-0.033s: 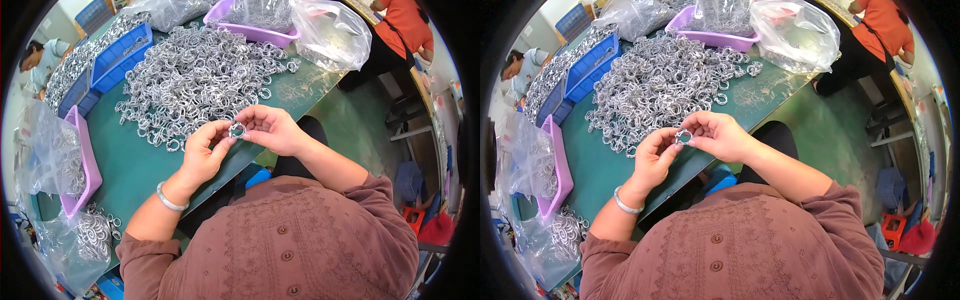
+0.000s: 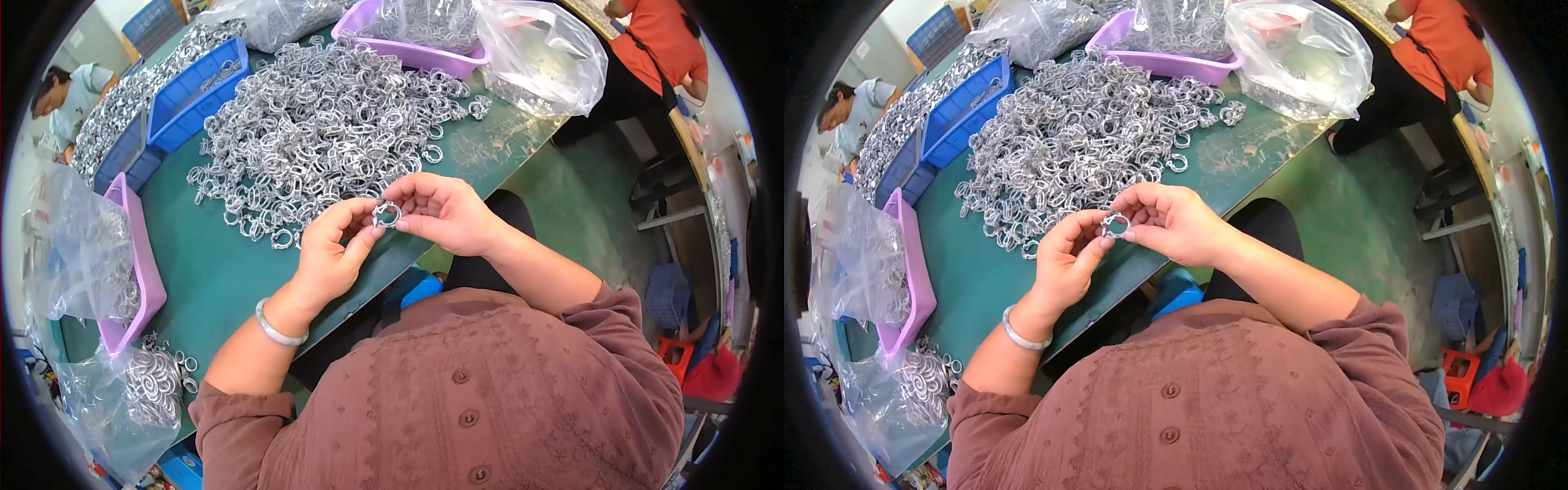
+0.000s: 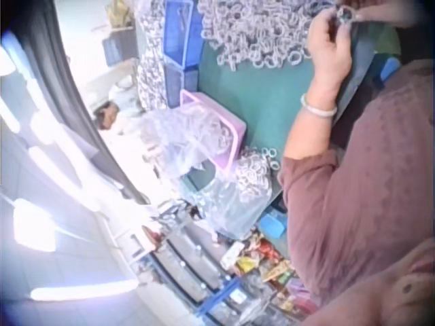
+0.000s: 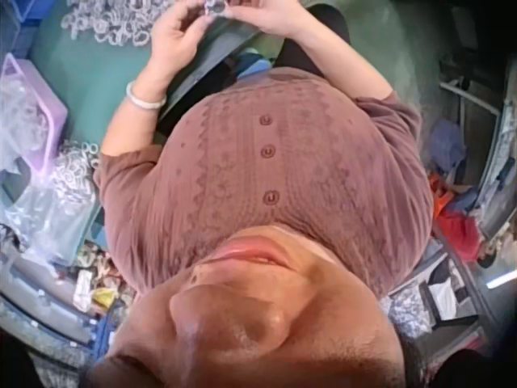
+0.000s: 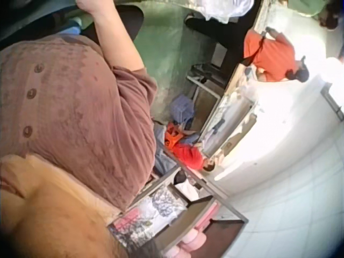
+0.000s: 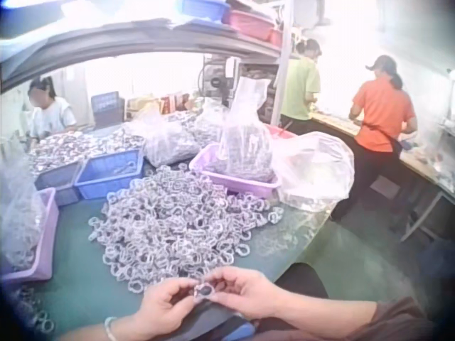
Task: The person picks up metal ring clips from a pile on the table and interlocks them together by hand.
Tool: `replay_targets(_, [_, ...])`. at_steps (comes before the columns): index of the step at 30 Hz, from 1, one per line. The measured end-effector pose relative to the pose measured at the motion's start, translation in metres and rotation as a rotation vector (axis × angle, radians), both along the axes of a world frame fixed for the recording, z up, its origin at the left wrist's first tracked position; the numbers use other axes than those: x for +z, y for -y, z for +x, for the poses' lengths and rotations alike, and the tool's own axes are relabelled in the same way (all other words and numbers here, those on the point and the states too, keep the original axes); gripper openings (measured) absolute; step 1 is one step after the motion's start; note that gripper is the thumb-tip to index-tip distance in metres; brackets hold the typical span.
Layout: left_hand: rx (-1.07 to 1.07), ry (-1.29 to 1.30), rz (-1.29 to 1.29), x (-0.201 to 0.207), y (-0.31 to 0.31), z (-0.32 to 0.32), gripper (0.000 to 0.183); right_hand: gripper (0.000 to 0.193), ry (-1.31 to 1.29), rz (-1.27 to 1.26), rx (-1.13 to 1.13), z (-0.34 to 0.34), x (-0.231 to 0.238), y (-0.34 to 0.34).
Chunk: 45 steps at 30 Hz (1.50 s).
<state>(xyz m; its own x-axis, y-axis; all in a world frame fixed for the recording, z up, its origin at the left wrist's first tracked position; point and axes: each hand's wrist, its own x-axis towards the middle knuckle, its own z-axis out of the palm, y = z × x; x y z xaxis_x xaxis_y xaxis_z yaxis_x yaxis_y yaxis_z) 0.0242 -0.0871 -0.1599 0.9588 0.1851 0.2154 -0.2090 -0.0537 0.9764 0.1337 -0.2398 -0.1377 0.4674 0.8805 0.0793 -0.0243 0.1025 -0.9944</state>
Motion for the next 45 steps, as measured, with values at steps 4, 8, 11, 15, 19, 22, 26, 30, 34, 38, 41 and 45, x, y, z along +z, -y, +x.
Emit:
replay_targets(4, [-0.016, -0.007, -0.012, 0.0, -0.002, -0.001, 0.024, 0.028, -0.061, 0.017, 0.026, 0.002, 0.001, -0.002])
replay_targets(8, [-0.038, -0.084, -0.12, 0.0, -0.003, 0.0, 0.023, 0.027, -0.064, 0.002, 0.029, 0.004, 0.0, -0.004])
replay_targets(11, [-0.04, -0.14, -0.191, 0.0, -0.006, 0.0, 0.025, 0.026, -0.06, -0.021, 0.008, 0.002, 0.001, -0.006])
replay_targets(15, [-0.074, -0.163, -0.273, 0.0, -0.007, 0.0, 0.027, 0.021, -0.088, 0.035, -0.017, 0.0, 0.003, -0.01])
replay_targets(19, [-0.076, -0.188, -0.322, 0.001, -0.008, 0.002, 0.027, 0.021, -0.065, 0.053, -0.021, 0.002, -0.001, -0.01])
replay_targets(22, [-0.066, -0.198, -0.36, 0.003, -0.009, 0.002, 0.028, 0.025, -0.083, 0.039, -0.013, 0.005, -0.004, -0.011])
replay_targets(26, [-0.078, -0.212, -0.334, 0.003, -0.012, 0.002, 0.029, 0.026, -0.126, 0.079, 0.005, 0.005, -0.005, -0.012])
replay_targets(30, [-0.074, -0.233, -0.368, 0.006, -0.011, 0.003, 0.028, 0.027, -0.127, 0.055, -0.004, 0.007, -0.008, -0.01])
replay_targets(34, [-0.05, -0.247, -0.406, 0.005, -0.011, 0.002, 0.025, 0.024, -0.142, 0.061, 0.005, 0.006, -0.009, -0.011])
replay_targets(38, [-0.054, -0.249, -0.416, 0.004, -0.011, 0.003, 0.022, 0.023, -0.199, 0.063, 0.029, 0.007, -0.005, -0.008])
replay_targets(41, [-0.038, -0.25, -0.421, 0.004, -0.011, 0.002, 0.022, 0.025, -0.198, 0.039, -0.003, 0.008, -0.004, -0.006])
replay_targets(45, [-0.034, -0.226, -0.423, 0.005, -0.01, 0.003, 0.024, 0.022, -0.208, -0.064, -0.041, 0.007, -0.002, -0.006])
